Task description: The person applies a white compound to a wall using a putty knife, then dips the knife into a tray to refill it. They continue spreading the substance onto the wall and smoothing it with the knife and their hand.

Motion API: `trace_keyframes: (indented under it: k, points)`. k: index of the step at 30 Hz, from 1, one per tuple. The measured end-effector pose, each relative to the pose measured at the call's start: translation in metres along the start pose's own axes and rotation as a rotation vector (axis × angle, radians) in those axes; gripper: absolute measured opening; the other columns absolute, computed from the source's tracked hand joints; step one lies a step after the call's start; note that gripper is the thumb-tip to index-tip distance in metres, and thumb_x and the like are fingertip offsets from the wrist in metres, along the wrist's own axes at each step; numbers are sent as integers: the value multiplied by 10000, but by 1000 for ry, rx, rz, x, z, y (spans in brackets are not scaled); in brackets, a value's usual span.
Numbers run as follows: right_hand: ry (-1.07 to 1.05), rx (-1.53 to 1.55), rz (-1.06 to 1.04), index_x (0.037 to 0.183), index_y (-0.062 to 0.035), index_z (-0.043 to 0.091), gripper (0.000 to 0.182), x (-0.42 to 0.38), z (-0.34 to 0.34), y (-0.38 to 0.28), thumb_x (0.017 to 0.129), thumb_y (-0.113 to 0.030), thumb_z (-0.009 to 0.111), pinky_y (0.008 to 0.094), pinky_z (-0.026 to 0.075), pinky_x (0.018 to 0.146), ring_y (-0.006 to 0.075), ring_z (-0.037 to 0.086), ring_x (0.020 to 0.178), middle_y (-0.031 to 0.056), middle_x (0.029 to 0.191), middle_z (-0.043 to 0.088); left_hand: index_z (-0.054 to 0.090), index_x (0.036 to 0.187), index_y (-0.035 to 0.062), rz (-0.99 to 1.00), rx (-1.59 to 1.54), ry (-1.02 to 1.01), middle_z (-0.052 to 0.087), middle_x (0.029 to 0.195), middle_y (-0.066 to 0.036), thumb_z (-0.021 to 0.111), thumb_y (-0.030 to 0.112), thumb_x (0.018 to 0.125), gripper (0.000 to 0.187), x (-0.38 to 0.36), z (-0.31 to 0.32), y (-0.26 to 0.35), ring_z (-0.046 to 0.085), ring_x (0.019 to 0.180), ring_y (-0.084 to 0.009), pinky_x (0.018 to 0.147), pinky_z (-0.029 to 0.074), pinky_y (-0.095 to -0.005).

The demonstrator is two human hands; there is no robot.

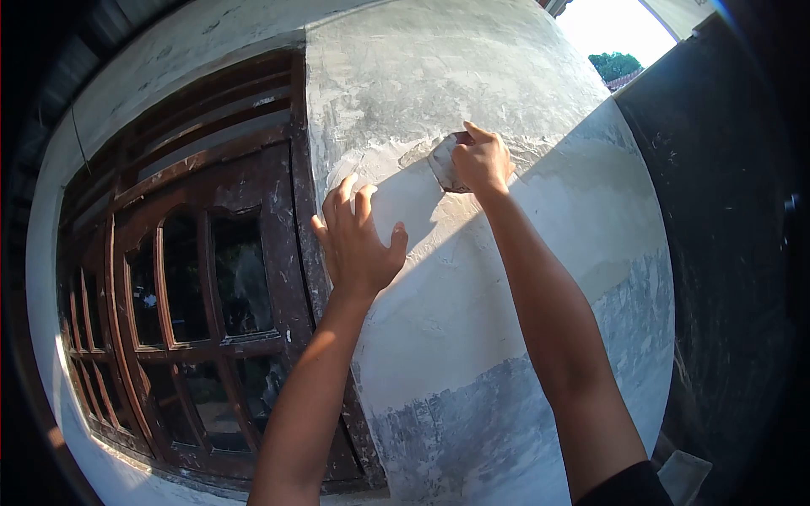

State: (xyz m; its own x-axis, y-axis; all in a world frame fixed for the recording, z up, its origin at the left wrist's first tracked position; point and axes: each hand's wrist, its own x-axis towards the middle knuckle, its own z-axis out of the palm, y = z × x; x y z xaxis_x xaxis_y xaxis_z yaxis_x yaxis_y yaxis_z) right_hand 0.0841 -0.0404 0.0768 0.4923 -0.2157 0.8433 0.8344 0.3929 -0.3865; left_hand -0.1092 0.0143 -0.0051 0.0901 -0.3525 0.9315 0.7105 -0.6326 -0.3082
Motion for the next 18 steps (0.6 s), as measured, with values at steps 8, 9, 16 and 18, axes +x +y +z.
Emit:
trace_keyframes:
  k: [8,9,16,18]
  points:
    - [361,137,-438,1158,-2,528,400,-22,-33,4,768,88,528,437,491,775,344,633,933,193,1017,631,477,1214,87,-11,-27,25,416,1351,-149,674,281,712,573,0,-1,0,364,1264,-341,1012,255,-566]
    - [362,135,-440,1158,-2,528,400,-32,-33,1,768,88,528,437,491,775,344,633,933,193,1017,631,477,1214,87,-12,-29,27,416,1351,-149,674,281,712,573,0,0,-1,364,1264,-341,1012,255,-566]
    - [-97,-255,-736,1328,25,473,466,-74,-4,26,862,12,472,409,341,1101,323,429,1318,175,1367,498,483,1200,49,-17,-73,15,401,1348,-163,652,317,712,582,1,-2,0,337,1287,-353,996,242,-662]
    - [-167,-267,-721,1356,6,453,488,-87,-1,31,871,-23,501,447,312,1110,353,396,1334,191,1399,459,480,1212,49,-27,-78,-1,400,1354,-153,648,320,708,596,1,-3,0,326,1298,-353,1006,241,-651]
